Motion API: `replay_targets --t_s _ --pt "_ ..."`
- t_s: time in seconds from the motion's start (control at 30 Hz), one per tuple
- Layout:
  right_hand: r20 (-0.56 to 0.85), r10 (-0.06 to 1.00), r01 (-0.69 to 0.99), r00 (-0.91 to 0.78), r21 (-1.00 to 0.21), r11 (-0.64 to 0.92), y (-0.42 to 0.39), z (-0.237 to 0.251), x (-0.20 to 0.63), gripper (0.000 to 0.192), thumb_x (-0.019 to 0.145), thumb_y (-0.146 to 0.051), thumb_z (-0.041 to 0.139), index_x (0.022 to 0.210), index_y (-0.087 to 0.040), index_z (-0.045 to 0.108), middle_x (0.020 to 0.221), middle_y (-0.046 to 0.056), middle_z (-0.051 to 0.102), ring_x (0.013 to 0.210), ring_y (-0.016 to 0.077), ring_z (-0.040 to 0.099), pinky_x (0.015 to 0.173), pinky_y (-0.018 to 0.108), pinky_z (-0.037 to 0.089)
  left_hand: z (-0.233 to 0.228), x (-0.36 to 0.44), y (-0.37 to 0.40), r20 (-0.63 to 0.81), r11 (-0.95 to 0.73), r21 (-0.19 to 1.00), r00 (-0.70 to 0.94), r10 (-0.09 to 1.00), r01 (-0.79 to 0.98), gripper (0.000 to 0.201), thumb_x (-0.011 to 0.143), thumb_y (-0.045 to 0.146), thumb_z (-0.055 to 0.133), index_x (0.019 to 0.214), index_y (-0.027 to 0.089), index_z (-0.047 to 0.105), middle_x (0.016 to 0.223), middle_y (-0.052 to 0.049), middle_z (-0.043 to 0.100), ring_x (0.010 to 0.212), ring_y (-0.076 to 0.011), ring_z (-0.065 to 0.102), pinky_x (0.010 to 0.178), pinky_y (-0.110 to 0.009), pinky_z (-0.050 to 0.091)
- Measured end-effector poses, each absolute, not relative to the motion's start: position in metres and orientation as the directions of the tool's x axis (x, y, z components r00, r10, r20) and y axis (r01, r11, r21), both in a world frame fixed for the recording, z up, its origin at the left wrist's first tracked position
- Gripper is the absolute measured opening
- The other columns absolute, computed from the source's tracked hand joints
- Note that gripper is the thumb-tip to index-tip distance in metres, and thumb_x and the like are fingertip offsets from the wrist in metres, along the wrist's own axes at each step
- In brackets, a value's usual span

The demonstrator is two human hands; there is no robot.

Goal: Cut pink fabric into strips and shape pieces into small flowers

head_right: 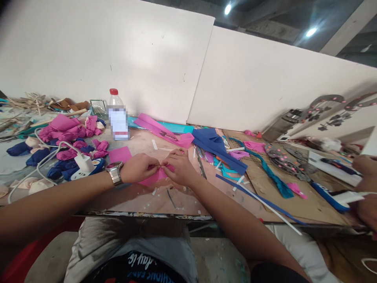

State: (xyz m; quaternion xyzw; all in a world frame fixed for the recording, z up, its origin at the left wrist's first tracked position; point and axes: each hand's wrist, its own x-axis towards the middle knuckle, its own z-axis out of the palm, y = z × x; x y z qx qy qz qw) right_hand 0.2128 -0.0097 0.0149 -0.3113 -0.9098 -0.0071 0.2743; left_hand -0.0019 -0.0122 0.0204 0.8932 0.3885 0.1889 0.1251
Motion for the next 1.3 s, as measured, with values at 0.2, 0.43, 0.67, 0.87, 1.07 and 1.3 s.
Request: replay_targets --t_s 0.2,0.43,0.67,0.87,1.07,1.3 --pt "0.503 0.573 0.581 -0.648 -0.16 0.798 -0.0107 0.0151 0.2108 0.004 0.09 -0.022 0.064 0.086 -0.021 0.066 0.085 0.002 0.074 0.099 0.0233 0.058 0.092 0.044 0.028 0.0166 -0.0004 -0.0136 0.25 -0.683 0.251 0.636 0.73 0.686 0.03 0.093 0.03 0.047 0.077 0.019 0.071 0.071 -0.007 0.07 0.064 -0.0181 0.061 0.059 -0.029 0.031" --pt "0.535 0.564 0.588 -0.629 -0.147 0.796 -0.0091 0.0137 0.2118 0.004 0.091 -0.022 0.064 0.087 -0.022 0.065 0.088 0.003 0.074 0.1 0.0236 0.058 0.095 0.044 0.029 0.0225 -0.0031 -0.0127 0.269 -0.642 0.446 0.591 0.76 0.623 0.032 0.094 0.033 0.049 0.074 0.017 0.068 0.065 -0.003 0.066 0.058 -0.0138 0.053 0.057 -0.028 0.028" --pt "0.534 0.558 0.594 -0.635 -0.124 0.795 -0.0078 0.0122 0.2136 0.006 0.093 -0.026 0.063 0.089 -0.023 0.067 0.089 0.003 0.074 0.1 0.0236 0.058 0.093 0.042 0.032 0.0238 -0.0043 -0.0094 0.292 -0.639 0.483 0.577 0.763 0.599 0.025 0.092 0.032 0.053 0.078 0.018 0.069 0.067 -0.001 0.067 0.061 -0.0134 0.055 0.061 -0.027 0.032" --pt "0.487 0.567 0.58 -0.664 -0.142 0.802 -0.0101 0.0156 0.2125 0.007 0.094 -0.022 0.058 0.089 -0.022 0.064 0.089 0.003 0.072 0.101 0.0232 0.056 0.094 0.043 0.03 0.0196 -0.0023 -0.0121 0.284 -0.669 0.311 0.606 0.743 0.675 0.03 0.095 0.033 0.048 0.081 0.02 0.072 0.071 -0.005 0.07 0.064 -0.0174 0.06 0.059 -0.028 0.031" --pt "0.457 0.584 0.592 -0.671 -0.145 0.793 -0.0125 0.0168 0.211 0.008 0.094 -0.021 0.055 0.088 -0.021 0.06 0.087 0.003 0.07 0.101 0.0227 0.055 0.096 0.043 0.028 0.0157 -0.0005 -0.0148 0.26 -0.672 0.171 0.624 0.737 0.721 0.035 0.1 0.036 0.042 0.086 0.02 0.071 0.077 -0.007 0.072 0.07 -0.0194 0.065 0.06 -0.028 0.035" --pt "0.44 0.592 0.593 -0.675 -0.154 0.79 -0.013 0.0185 0.2096 0.009 0.092 -0.018 0.054 0.084 -0.021 0.058 0.085 0.003 0.068 0.103 0.0234 0.054 0.094 0.042 0.028 0.0197 0.0013 -0.0183 0.225 -0.695 0.119 0.663 0.714 0.709 0.035 0.102 0.035 0.04 0.092 0.02 0.069 0.086 -0.006 0.074 0.076 -0.0195 0.067 0.061 -0.028 0.037"
